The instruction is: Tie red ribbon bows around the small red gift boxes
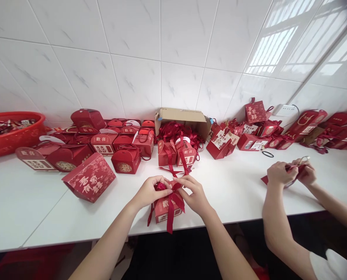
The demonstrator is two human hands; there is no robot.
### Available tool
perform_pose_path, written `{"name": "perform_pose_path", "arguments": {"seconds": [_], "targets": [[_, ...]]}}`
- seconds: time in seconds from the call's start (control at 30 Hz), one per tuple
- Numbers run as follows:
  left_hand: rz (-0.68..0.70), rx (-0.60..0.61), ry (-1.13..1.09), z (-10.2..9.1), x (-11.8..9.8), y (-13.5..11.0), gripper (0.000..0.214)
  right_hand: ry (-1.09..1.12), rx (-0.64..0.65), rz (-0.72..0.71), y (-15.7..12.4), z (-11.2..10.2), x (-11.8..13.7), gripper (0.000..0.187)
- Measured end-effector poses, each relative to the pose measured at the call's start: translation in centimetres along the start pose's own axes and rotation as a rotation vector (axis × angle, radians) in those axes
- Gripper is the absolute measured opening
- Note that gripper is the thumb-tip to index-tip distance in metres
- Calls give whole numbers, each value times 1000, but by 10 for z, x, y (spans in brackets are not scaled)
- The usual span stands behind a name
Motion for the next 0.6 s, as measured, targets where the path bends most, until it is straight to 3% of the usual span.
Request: {"name": "perform_pose_path", "arguments": {"seconds": [0.3, 0.6], "targets": [[10, 24, 29, 1, -6, 1, 17, -117, -31, -39, 3, 5, 0, 33], [15, 26, 6, 2, -4, 0, 19, -150, -83, 81, 3, 8, -12, 18]]}}
Point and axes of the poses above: each hand's wrist, its own y-axis towards the middle knuckle, its own z-axis out of the palm, x = y × z, the point moved 8 cm from there along y, towards the middle knuckle, and after that the axes turned 3 degrees about y, right-handed, at the moved point
